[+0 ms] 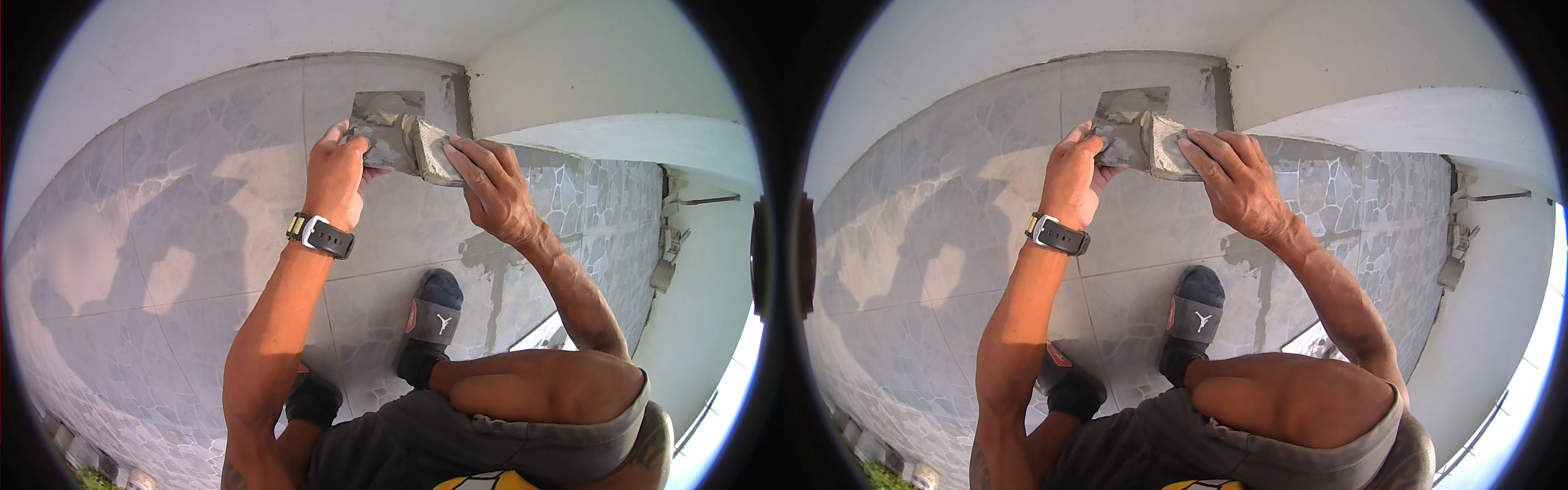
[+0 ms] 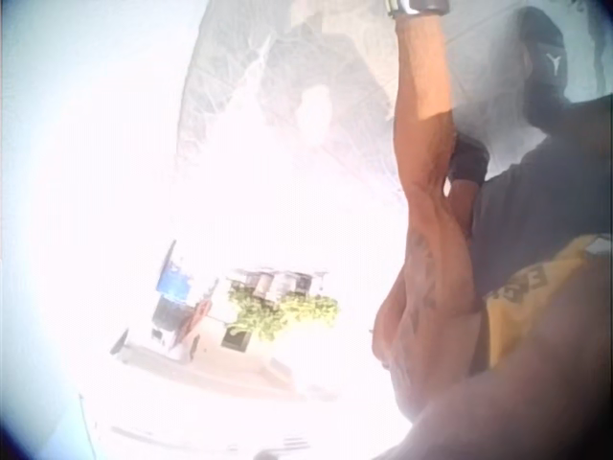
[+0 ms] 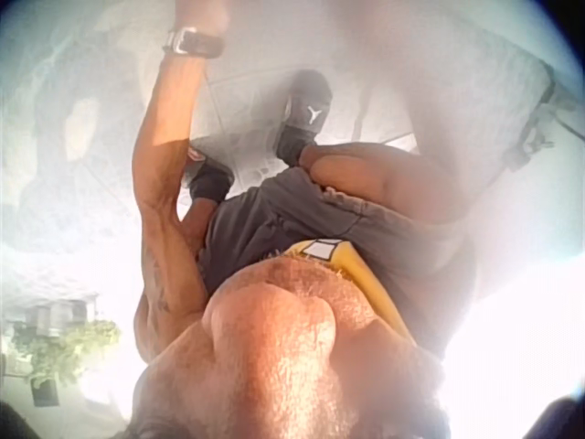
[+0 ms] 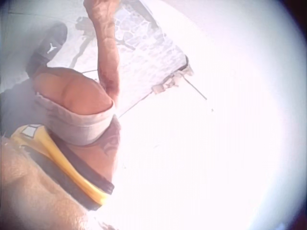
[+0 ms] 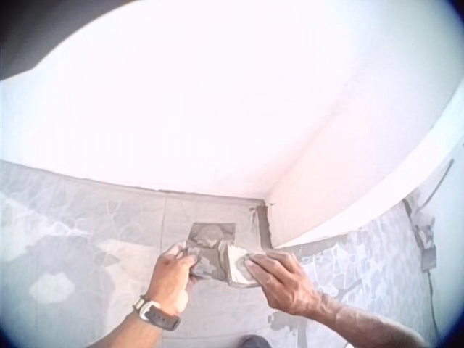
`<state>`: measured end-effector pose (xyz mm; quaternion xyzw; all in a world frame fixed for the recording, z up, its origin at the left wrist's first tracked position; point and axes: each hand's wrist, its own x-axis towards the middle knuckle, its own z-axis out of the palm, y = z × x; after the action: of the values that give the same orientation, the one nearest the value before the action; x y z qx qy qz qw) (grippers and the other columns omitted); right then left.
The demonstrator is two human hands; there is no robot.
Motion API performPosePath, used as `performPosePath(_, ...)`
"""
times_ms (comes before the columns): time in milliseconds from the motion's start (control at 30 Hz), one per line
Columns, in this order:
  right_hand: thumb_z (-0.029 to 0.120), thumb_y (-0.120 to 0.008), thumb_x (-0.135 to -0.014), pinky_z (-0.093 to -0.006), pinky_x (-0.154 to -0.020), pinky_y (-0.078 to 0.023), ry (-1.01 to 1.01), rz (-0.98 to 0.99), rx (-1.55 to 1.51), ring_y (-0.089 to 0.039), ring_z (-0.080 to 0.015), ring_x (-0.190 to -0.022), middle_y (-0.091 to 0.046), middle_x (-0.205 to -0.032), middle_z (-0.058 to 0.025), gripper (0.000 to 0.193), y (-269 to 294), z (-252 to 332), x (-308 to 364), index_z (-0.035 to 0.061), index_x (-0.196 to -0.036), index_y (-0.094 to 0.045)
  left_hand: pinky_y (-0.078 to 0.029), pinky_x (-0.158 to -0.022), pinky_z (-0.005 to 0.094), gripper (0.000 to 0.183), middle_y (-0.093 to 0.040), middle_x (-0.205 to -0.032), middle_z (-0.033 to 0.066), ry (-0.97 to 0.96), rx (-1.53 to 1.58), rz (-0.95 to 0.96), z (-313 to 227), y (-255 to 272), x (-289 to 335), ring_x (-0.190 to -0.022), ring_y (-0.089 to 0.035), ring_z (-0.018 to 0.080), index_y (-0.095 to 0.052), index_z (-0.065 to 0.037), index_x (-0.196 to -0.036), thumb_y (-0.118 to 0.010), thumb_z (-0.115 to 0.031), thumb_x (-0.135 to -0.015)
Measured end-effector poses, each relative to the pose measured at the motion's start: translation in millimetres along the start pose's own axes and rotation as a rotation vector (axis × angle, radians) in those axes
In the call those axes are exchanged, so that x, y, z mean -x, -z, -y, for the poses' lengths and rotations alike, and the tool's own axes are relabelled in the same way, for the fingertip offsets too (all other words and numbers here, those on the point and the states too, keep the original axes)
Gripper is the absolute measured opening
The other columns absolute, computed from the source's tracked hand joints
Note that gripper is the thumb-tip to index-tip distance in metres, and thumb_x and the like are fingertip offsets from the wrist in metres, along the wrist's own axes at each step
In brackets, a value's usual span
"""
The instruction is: The person is applying grout or adhesive between floor tiles using putty knives.
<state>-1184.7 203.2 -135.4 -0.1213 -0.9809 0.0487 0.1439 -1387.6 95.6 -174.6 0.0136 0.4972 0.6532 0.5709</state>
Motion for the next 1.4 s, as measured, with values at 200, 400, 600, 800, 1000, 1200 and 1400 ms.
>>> performPosePath(200,-0.004,-0.062,-0.08,-0.0407,-0.09,-0.049,-0.321,0.149,-0.27,-0.057,-0.0301,-0.107,-0.063,-0.112,-0.0128,0.041,29,-24,11,0.0001,-0.12,-0.06,-0.051,-0.076,0.0316,0.041,-0.063,-0.106,0.0113,-0.065,-0.138,-0.075,-3,0,-9,-0.089,-0.062,0.0171,-0.048,0.005,-0.129,-0.047,-0.006,-0.089)
performPosePath(400,0.007,-0.062,-0.086,-0.0408,-0.075,-0.053,-0.498,0.201,-0.344,-0.066,-0.0271,-0.083,-0.066,-0.102,-0.0179,0.034,51,-30,-25,-0.0031,-0.118,-0.06,-0.053,-0.075,0.0344,0.046,-0.063,-0.112,0.0159,-0.175,-0.215,0.001,2,0,-14,-0.093,-0.064,0.0198,-0.045,0.008,-0.133,-0.046,-0.003,-0.088)
performPosePath(600,0.008,-0.061,-0.086,-0.0417,-0.081,-0.053,-0.347,0.354,-0.285,-0.066,-0.0294,-0.09,-0.066,-0.104,-0.0183,0.033,48,-31,-44,-0.0001,-0.117,-0.061,-0.054,-0.077,0.0351,0.045,-0.063,-0.114,0.0171,-0.123,-0.339,-0.042,-6,-9,-5,-0.095,-0.064,0.0213,-0.045,0.009,-0.132,-0.046,-0.003,-0.088)
performPosePath(800,0.005,-0.058,-0.087,-0.0431,-0.091,-0.05,-0.134,0.346,-0.124,-0.062,-0.0301,-0.102,-0.066,-0.106,-0.0157,0.03,38,-26,-54,0.0021,-0.117,-0.062,-0.053,-0.078,0.0344,0.041,-0.061,-0.116,0.0165,-0.083,-0.302,-0.009,-11,-2,-2,-0.095,-0.062,0.0212,-0.047,0.008,-0.13,-0.045,-0.003,-0.091)
performPosePath(1000,0.004,-0.059,-0.087,-0.0424,-0.093,-0.049,-0.151,0.434,-0.227,-0.062,-0.0307,-0.103,-0.065,-0.108,-0.0154,0.029,32,-19,-59,0.0016,-0.116,-0.061,-0.051,-0.08,0.0358,0.033,-0.059,-0.113,0.0164,0.1,-0.067,-0.04,-4,20,-4,-0.096,-0.059,0.0229,-0.052,0.008,-0.12,-0.044,-0.002,-0.09)
performPosePath(1200,0.003,-0.06,-0.086,-0.0423,-0.089,-0.051,-0.106,0.492,-0.266,-0.064,-0.03,-0.094,-0.067,-0.104,-0.0151,0.03,15,-26,-61,0.003,-0.116,-0.062,-0.05,-0.078,0.0368,0.025,-0.056,-0.112,0.0161,0.167,0.026,-0.061,13,38,-15,-0.095,-0.056,0.0232,-0.054,0.008,-0.11,-0.044,-0.001,-0.09)
performPosePath(1400,0.013,-0.066,-0.086,-0.0382,-0.081,-0.051,-0.161,0.544,-0.29,-0.067,-0.0277,-0.083,-0.07,-0.096,-0.0152,0.031,40,-42,-72,0.0029,-0.115,-0.065,-0.05,-0.076,0.0361,0.017,-0.056,-0.106,0.013,0.151,0.05,-0.053,3,27,-29,-0.091,-0.054,0.0222,-0.055,0.004,-0.103,-0.046,-0.001,-0.09)
